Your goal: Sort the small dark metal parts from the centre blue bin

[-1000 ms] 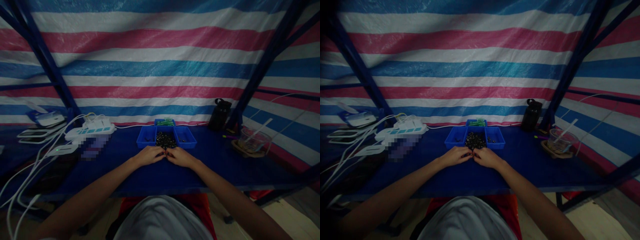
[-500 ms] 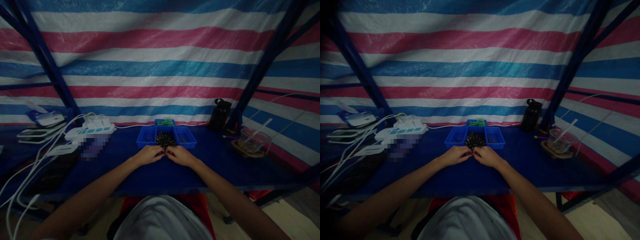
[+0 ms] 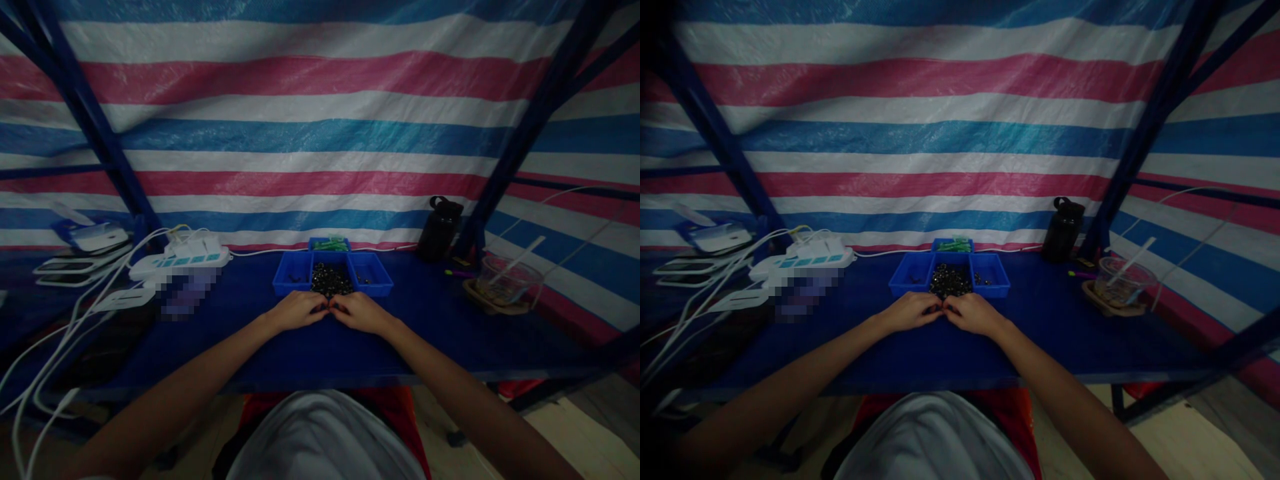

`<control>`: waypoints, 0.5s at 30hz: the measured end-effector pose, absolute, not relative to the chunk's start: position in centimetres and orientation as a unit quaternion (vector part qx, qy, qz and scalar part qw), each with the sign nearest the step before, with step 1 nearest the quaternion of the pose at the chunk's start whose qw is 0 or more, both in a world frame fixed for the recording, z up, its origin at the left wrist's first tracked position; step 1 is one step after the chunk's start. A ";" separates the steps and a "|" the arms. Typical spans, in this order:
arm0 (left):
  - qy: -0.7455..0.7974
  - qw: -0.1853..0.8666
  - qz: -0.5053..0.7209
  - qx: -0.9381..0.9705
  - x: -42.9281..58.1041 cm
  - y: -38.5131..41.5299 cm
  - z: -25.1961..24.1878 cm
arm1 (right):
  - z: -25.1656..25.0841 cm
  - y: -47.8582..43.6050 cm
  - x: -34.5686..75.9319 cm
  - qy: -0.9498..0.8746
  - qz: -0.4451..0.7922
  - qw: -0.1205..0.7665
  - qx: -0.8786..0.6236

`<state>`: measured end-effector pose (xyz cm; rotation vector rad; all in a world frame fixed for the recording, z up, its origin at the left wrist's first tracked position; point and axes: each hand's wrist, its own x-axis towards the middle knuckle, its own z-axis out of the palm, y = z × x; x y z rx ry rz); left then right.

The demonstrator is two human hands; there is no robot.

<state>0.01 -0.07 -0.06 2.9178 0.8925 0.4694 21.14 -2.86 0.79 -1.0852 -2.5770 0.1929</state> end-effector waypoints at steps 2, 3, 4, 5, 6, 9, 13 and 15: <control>0.289 0.029 0.152 0.945 0.0 0.0 -0.1 | 0.8 -2.9 21.1 -0.906 0.073 0.166 -0.383; 0.289 0.032 0.153 0.945 -0.1 0.0 -0.1 | 0.8 -2.9 21.1 -0.906 0.077 0.166 -0.383; 0.288 0.036 0.155 0.944 -0.1 0.0 -0.1 | 0.7 -2.8 21.1 -0.905 0.082 0.167 -0.383; 0.287 0.041 0.157 0.944 -0.1 0.0 0.0 | 0.7 -2.8 21.1 -0.904 0.086 0.168 -0.384; 0.288 0.049 0.160 0.943 -0.1 -0.1 0.0 | 0.6 -2.7 21.1 -0.902 0.088 0.170 -0.386; 0.286 0.077 0.172 0.940 0.0 -0.2 0.2 | 0.3 -2.5 21.2 -0.898 0.088 0.170 -0.396; 0.267 0.099 0.192 0.939 0.1 -0.5 0.4 | 0.2 -2.4 21.3 -0.899 0.079 0.167 -0.398; 0.265 0.100 0.197 0.939 0.1 -0.6 0.6 | 0.2 -2.4 21.3 -0.899 0.071 0.167 -0.398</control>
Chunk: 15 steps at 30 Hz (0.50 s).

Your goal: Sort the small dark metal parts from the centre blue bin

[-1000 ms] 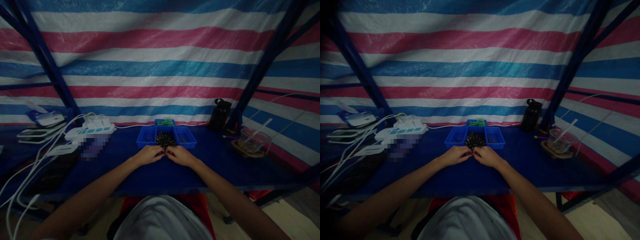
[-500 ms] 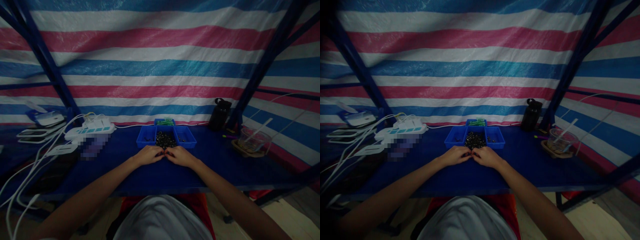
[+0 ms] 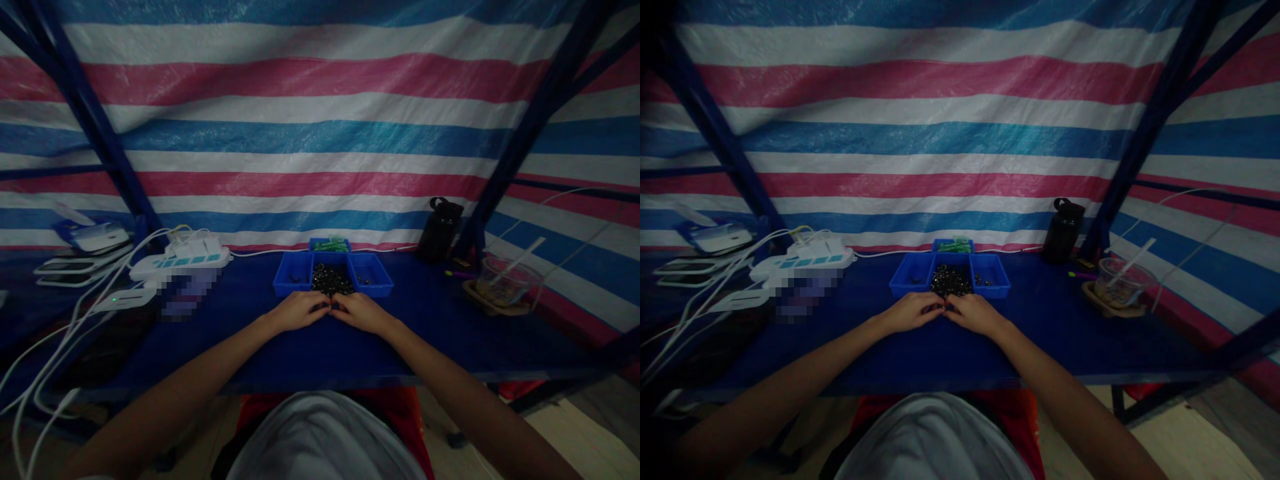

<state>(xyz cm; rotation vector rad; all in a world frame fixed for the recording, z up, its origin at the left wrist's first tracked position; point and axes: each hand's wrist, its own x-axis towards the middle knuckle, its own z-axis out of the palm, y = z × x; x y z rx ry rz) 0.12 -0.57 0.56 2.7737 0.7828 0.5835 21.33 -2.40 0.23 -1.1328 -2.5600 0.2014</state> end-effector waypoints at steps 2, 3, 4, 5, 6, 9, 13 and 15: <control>0.271 0.100 0.199 0.936 0.1 -0.6 0.7 | 0.3 -2.4 21.3 -0.900 0.062 0.163 -0.399; 0.274 0.099 0.199 0.936 0.1 -0.6 0.7 | 0.3 -2.4 21.3 -0.901 0.058 0.160 -0.400; 0.275 0.097 0.198 0.936 0.1 -0.6 0.7 | 0.3 -2.4 21.3 -0.901 0.054 0.158 -0.401; 0.273 0.095 0.196 0.937 0.0 -0.6 0.7 | 0.3 -2.4 21.2 -0.901 0.052 0.156 -0.402; 0.270 0.091 0.193 0.939 0.0 -0.5 0.7 | 0.4 -2.4 21.2 -0.900 0.051 0.154 -0.404; 0.269 0.074 0.182 0.943 0.0 -0.3 0.6 | 0.5 -2.5 21.2 -0.896 0.056 0.156 -0.411; 0.279 0.059 0.176 0.942 -0.1 -0.1 0.2 | 0.8 -2.5 21.3 -0.890 0.070 0.170 -0.417; 0.279 0.060 0.176 0.942 -0.1 0.0 0.1 | 0.8 -2.5 21.3 -0.888 0.074 0.180 -0.417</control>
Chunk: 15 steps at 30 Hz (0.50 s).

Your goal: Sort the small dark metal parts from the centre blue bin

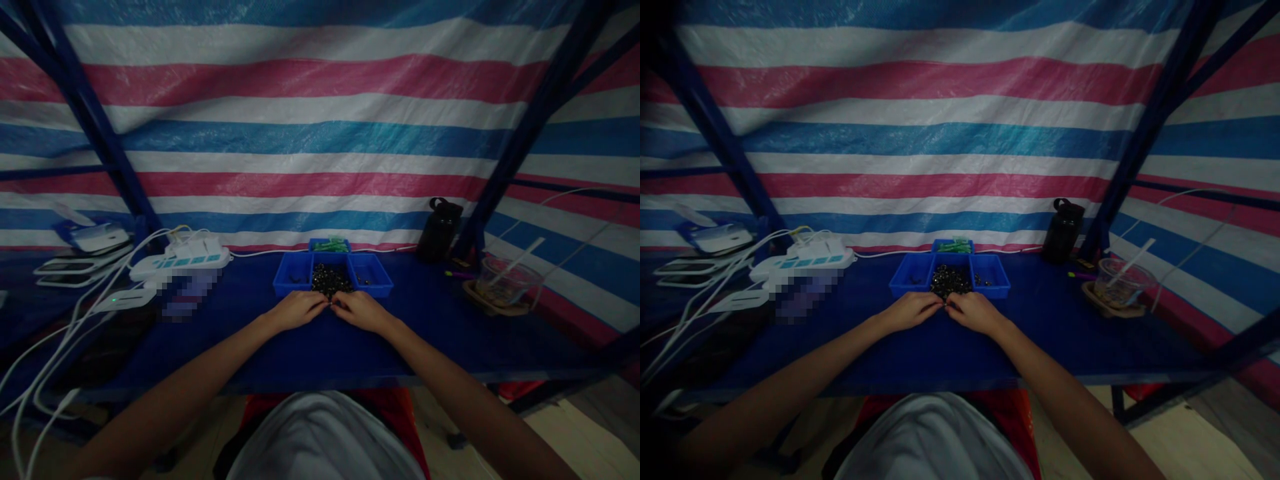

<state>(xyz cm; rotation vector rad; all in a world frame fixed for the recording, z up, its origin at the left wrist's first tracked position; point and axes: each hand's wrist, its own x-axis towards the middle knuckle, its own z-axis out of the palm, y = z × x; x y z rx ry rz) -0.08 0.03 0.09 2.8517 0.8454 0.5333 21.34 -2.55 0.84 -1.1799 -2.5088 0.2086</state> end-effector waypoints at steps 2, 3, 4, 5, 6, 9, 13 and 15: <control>0.277 0.064 0.178 0.942 -0.1 0.1 0.0 | 0.9 -2.5 21.4 -0.887 0.080 0.190 -0.413; 0.276 0.067 0.178 0.942 -0.1 0.1 0.0 | 0.9 -2.5 21.4 -0.888 0.083 0.193 -0.410; 0.275 0.069 0.177 0.942 -0.1 0.1 0.1 | 0.9 -2.5 21.4 -0.888 0.087 0.196 -0.406; 0.275 0.072 0.176 0.942 -0.1 0.0 0.1 | 0.9 -2.6 21.4 -0.889 0.091 0.198 -0.402; 0.274 0.074 0.175 0.943 0.0 0.0 0.1 | 0.9 -2.6 21.4 -0.890 0.095 0.199 -0.398; 0.271 0.081 0.169 0.944 0.0 0.0 0.2 | 0.8 -2.7 21.3 -0.892 0.101 0.203 -0.390; 0.272 0.088 0.172 0.943 -0.1 0.2 -0.1 | 0.8 -2.7 21.3 -0.894 0.104 0.202 -0.386; 0.272 0.088 0.174 0.942 -0.1 0.2 -0.1 | 0.9 -2.8 21.3 -0.894 0.103 0.200 -0.387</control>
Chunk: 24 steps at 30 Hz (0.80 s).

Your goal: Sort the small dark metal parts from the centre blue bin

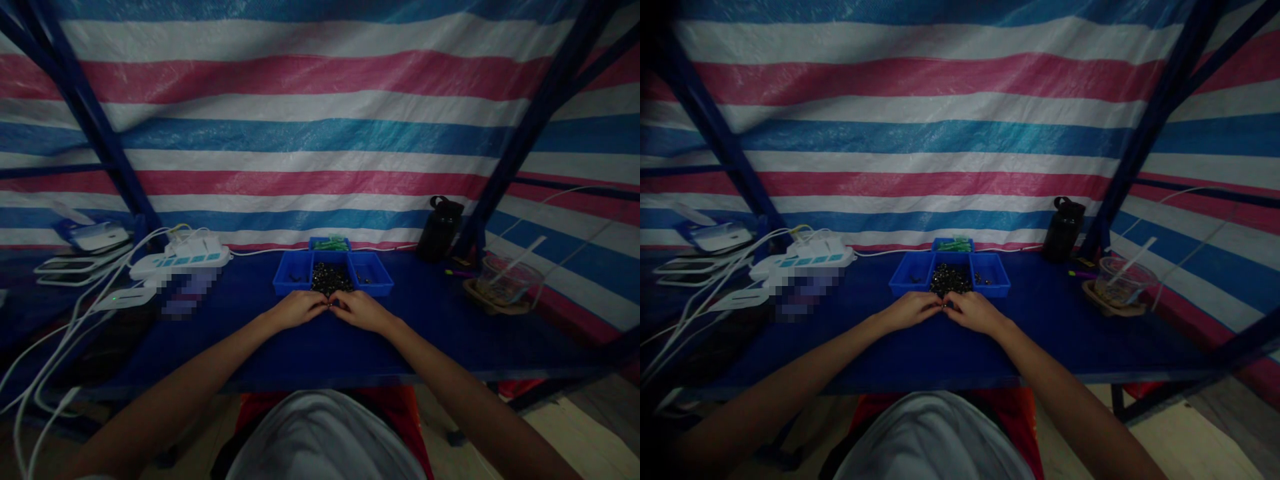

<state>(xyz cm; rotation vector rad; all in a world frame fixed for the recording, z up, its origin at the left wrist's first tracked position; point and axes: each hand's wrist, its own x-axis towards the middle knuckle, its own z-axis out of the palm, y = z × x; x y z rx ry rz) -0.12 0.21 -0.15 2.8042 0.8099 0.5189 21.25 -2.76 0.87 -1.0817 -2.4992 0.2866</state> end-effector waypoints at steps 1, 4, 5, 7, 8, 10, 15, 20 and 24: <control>0.272 0.088 0.174 0.942 -0.1 0.2 -0.2 | 0.9 -2.8 21.2 -0.894 0.102 0.199 -0.388; 0.275 0.085 0.173 0.942 -0.1 0.2 -0.1 | 1.0 -2.8 21.2 -0.894 0.101 0.193 -0.392; 0.276 0.085 0.172 0.942 -0.1 0.2 -0.1 | 1.0 -2.8 21.2 -0.893 0.099 0.191 -0.395; 0.280 0.084 0.171 0.941 -0.1 0.1 -0.1 | 1.0 -2.8 21.2 -0.893 0.090 0.188 -0.399; 0.282 0.083 0.170 0.940 -0.1 0.1 -0.1 | 1.0 -2.8 21.2 -0.893 0.086 0.185 -0.402; 0.286 0.083 0.168 0.940 -0.1 0.1 0.0 | 0.8 -2.7 21.2 -0.893 0.080 0.176 -0.406; 0.275 0.085 0.170 0.943 0.0 0.0 0.1 | 0.4 -2.6 21.3 -0.897 0.085 0.160 -0.404; 0.249 0.080 0.168 0.950 0.2 -0.2 0.0 | 0.3 -2.6 21.2 -0.901 0.088 0.146 -0.398; 0.242 0.079 0.172 0.952 0.1 -0.1 -0.1 | 0.4 -2.6 21.1 -0.902 0.085 0.147 -0.397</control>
